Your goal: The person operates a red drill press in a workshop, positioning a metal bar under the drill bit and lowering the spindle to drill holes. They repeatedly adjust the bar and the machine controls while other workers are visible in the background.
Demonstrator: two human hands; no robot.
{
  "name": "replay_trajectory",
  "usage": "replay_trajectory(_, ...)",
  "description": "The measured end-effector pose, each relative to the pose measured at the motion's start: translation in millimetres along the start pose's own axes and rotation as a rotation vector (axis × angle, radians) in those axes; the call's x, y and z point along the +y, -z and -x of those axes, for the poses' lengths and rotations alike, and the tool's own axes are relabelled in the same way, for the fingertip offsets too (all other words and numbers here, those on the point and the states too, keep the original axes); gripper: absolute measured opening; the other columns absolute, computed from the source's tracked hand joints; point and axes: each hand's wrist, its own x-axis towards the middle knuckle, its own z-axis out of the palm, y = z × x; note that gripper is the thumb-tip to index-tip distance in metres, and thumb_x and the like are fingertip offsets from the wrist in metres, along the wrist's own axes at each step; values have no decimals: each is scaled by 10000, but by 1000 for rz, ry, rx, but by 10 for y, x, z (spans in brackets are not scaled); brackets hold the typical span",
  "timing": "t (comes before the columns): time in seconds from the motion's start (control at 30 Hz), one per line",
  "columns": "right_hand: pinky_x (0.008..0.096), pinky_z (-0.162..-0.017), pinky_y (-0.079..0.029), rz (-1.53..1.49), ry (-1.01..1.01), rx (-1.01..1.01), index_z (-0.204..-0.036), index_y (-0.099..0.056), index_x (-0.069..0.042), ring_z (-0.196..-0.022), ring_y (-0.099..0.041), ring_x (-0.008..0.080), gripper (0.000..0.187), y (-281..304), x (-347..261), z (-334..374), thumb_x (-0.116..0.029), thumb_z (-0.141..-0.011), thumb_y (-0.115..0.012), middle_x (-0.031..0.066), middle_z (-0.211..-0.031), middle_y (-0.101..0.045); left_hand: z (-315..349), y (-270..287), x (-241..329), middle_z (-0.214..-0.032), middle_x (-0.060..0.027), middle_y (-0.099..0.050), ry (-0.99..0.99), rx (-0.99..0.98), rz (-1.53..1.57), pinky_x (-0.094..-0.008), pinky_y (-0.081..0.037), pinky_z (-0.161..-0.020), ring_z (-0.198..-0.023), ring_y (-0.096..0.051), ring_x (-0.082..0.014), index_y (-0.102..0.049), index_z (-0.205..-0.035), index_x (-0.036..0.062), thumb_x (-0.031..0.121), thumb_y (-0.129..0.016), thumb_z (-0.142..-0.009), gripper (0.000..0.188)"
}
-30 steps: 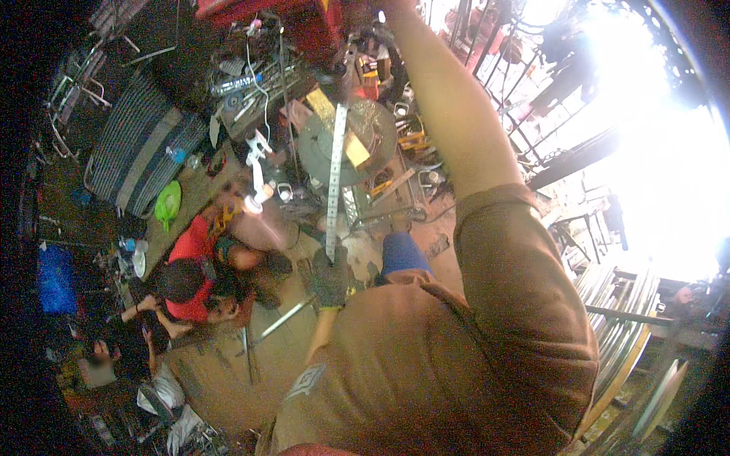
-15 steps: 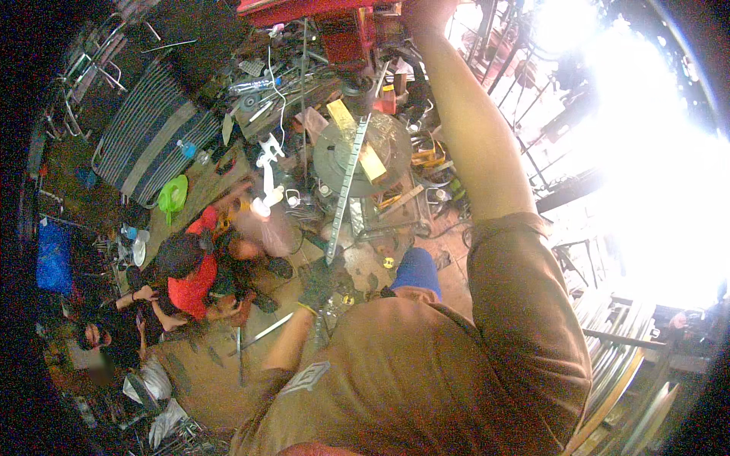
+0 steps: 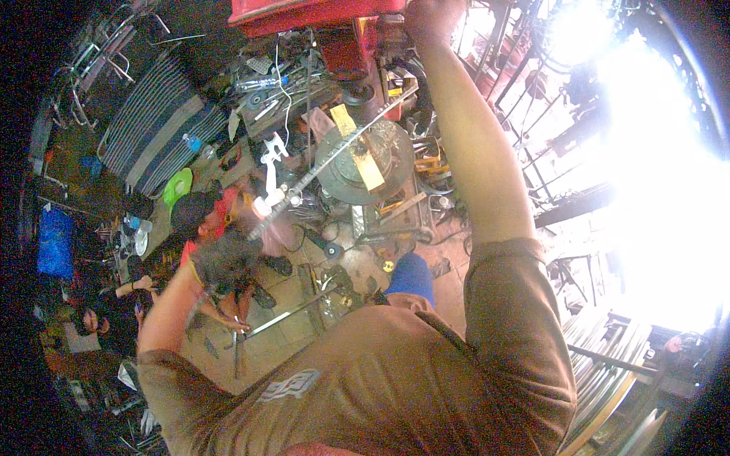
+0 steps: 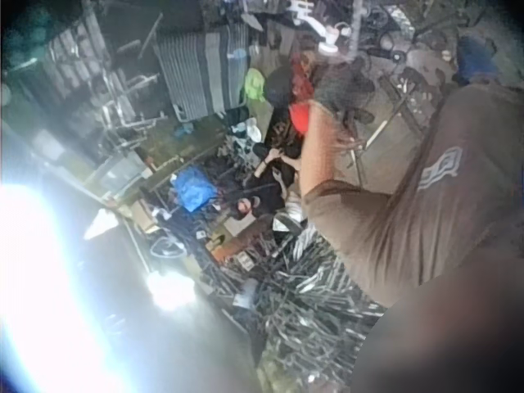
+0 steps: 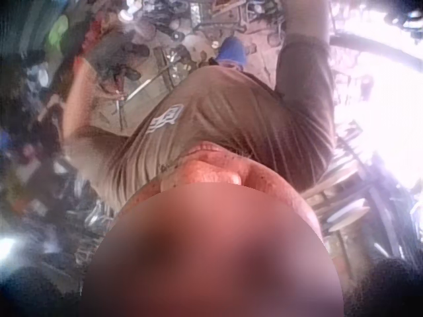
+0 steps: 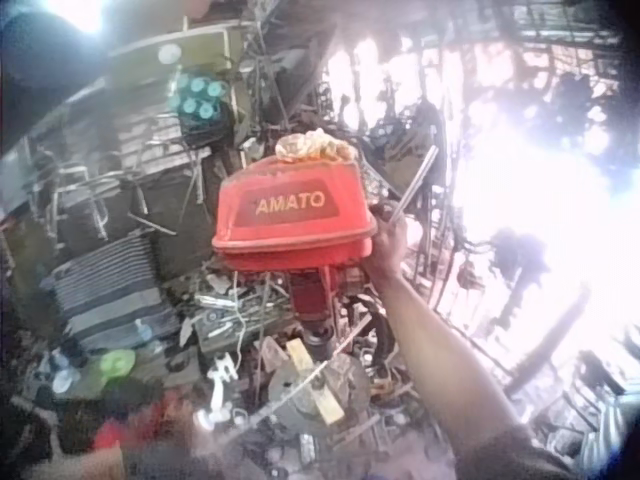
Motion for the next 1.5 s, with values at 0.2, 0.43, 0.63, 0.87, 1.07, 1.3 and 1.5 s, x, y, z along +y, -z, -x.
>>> replay_trajectory(0.2, 416, -800, -500, 782, 644, -48, -963, -680, -64, -957, -635, 352, 336, 229, 376, -145, -159, -646, -744, 145, -996, -668, 326, 439, 933, -809, -47, -660, -648, -41, -1469, -327, -484, -578, -668, -610, -179, -609, -1123, 96, 294, -640, -890, 308)
replay_trajectory(0.43, 377, -743, -523, 396, 451, -61, -923, -680, -95, -829, -655, 287, 333, 205, 551, -166, -229, -635, -779, 93, -879, -680, 520, 188, 1709, -844, -113, -677, -471, -36, -1391, -360, -520, -655, -746, -663, -278, -638, -1080, 92, 209, -619, -843, 265)
replay_trajectory(0.63, 394, -814, -513, 246, 369, -86, -946, -686, -85, -939, -632, 335, 293, 150, 568, -174, -256, -729, -783, 147, -1037, -648, 567, 302, 1714, -859, -123, -695, -655, 11, -1587, -398, -536, -678, -748, -660, -281, -660, -1140, 139, 148, -662, -782, 359)
replay_trajectory(0.87, 378, -800, -530, 369, 396, -22, -936, -673, -22, -932, -642, 275, 307, 151, 316, -78, -307, -830, -713, 111, -1013, -655, 225, 533, 1472, -896, -154, -695, -510, 65, -1443, -424, -545, -718, -815, -671, -343, -713, -1032, 133, 226, -653, -785, 271)
replay_trajectory(1.07, 308, -738, -537, -37, 93, 15, -1065, -610, 10, -837, -632, 153, 367, 97, 268, -64, -101, -766, -793, 83, -932, -656, 244, 429, 1439, -762, -122, -679, -318, 305, -1145, -383, -546, -651, -664, -674, -255, -697, -943, -5, 476, -597, -835, 502)
replay_trajectory(1.3, 324, -721, -534, -235, 75, -33, -987, -609, 17, -815, -623, 154, 656, 152, 368, -86, -617, -828, -660, 64, -907, -644, 288, 309, 1100, -846, -182, -694, -497, 464, -1378, -453, -528, -696, -743, -672, -359, -699, -940, 29, 482, -554, -867, 481)
replay_trajectory(1.5, 316, -716, -537, -208, 143, -5, -1006, -628, 21, -828, -627, 162, 448, 92, 248, -76, -348, -798, -773, 63, -939, -641, 63, -132, 293, -822, -210, -677, -472, 678, -1034, -480, -521, -705, -784, -673, -363, -722, -874, 61, 515, -547, -877, 486)
